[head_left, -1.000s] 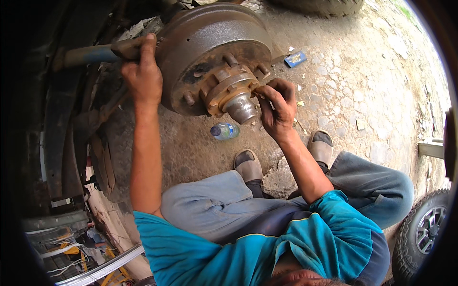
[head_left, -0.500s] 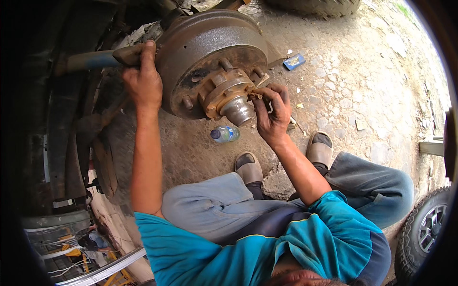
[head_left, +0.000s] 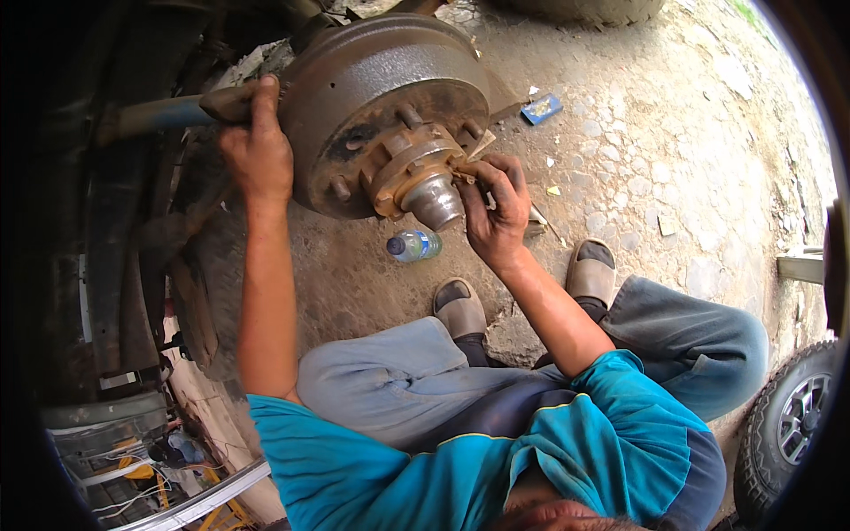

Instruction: The person sits on the ground and uses a small metal tool to scrape and clean the surface of a vehicle wheel hub. The person holds the hub steady with one hand while scraping away rust and debris with the other.

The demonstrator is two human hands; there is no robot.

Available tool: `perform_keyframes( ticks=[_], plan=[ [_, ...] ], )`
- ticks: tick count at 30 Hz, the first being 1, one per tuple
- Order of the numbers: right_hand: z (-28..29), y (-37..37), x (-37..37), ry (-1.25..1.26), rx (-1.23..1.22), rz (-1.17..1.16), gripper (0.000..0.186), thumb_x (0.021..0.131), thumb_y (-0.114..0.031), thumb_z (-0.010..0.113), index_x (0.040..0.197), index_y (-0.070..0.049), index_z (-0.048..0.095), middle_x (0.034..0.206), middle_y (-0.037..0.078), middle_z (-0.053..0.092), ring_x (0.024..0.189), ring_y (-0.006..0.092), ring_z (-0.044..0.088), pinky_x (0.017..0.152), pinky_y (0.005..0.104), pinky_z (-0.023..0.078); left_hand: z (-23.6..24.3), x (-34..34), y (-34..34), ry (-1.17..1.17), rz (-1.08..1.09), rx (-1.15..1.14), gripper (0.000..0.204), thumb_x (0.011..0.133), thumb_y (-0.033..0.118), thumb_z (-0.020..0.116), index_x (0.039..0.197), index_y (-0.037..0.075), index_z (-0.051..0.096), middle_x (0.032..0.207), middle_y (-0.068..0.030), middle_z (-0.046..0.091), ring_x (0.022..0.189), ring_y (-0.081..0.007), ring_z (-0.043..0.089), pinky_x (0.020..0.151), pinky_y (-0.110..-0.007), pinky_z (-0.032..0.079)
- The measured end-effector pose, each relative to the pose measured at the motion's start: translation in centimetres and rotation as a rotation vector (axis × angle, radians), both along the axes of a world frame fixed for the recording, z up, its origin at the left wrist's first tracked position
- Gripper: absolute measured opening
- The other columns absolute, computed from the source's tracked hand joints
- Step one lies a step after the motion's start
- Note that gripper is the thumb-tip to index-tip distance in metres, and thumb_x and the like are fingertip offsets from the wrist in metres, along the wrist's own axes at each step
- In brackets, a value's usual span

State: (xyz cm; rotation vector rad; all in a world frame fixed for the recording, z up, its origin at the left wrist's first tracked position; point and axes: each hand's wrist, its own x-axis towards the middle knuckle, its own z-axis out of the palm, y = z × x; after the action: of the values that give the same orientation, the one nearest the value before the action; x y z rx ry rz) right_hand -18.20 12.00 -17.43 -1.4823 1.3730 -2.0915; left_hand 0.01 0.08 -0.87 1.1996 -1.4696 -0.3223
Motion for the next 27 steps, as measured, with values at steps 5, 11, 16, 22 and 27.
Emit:
perform_keyframes(
  ticks=[5,11,16,22,27],
  plan=[
    [0.4,-0.1,0.1,-0.012,-0.007,-0.013,0.023,0.081,0.008,0.071,0.101,-0.001,0.069,0.096,0.012,0.06,0.078,0.0201,0.061,0.066,0.0292,0.051,0.3,-0.1,0.5,0.06,-0.025,0.073,0.033,0.093,0.023,0.07,0.104,-0.008,0.071,0.098,-0.0088,0.071,0.091,-0.0147,0.063,0.084,-0.03,0.049],
    [0.4,-0.2,0.5,-0.012,-0.041,-0.074,0.017,0.083,0.006,0.072,0.099,0.002,0.067,0.094,0.012,0.059,0.075,0.0172,0.06,0.062,0.0265,0.049,0.4,0.0,0.2,0.017,0.002,0.038,0.034,0.093,0.024,0.07,0.104,-0.008,0.071,0.099,-0.0095,0.071,0.092,-0.0143,0.063,0.085,-0.03,0.049],
    [0.7,0.0,0.6,-0.043,0.01,-0.035,0.021,0.082,0.005,0.073,0.101,-0.001,0.067,0.096,0.013,0.06,0.079,0.0207,0.061,0.061,0.0298,0.051,0.5,-0.3,0.4,0.056,0.005,0.064,0.034,0.093,0.024,0.07,0.104,-0.008,0.07,0.098,-0.0093,0.071,0.092,-0.0141,0.062,0.084,-0.029,0.048],
    [0.1,0.2,0.6,-0.003,0.016,-0.047,0.02,0.084,0.003,0.071,0.103,-0.002,0.065,0.096,0.012,0.06,0.078,0.0204,0.062,0.059,0.029,0.05,0.4,0.1,0.3,0.127,-0.079,0.061,0.028,0.094,0.02,0.07,0.103,-0.006,0.07,0.097,-0.0077,0.07,0.092,-0.0131,0.063,0.084,-0.028,0.049],
    [-1.0,0.0,0.8,-0.133,0.078,0.048,0.02,0.089,0.003,0.063,0.108,0.0,0.059,0.095,0.013,0.059,0.08,0.0244,0.062,0.065,0.0317,0.05,0.3,0.1,0.4,0.06,-0.081,0.032,0.027,0.094,0.019,0.069,0.103,-0.006,0.07,0.098,-0.0086,0.07,0.091,-0.0134,0.064,0.084,-0.027,0.049]
  ],
)
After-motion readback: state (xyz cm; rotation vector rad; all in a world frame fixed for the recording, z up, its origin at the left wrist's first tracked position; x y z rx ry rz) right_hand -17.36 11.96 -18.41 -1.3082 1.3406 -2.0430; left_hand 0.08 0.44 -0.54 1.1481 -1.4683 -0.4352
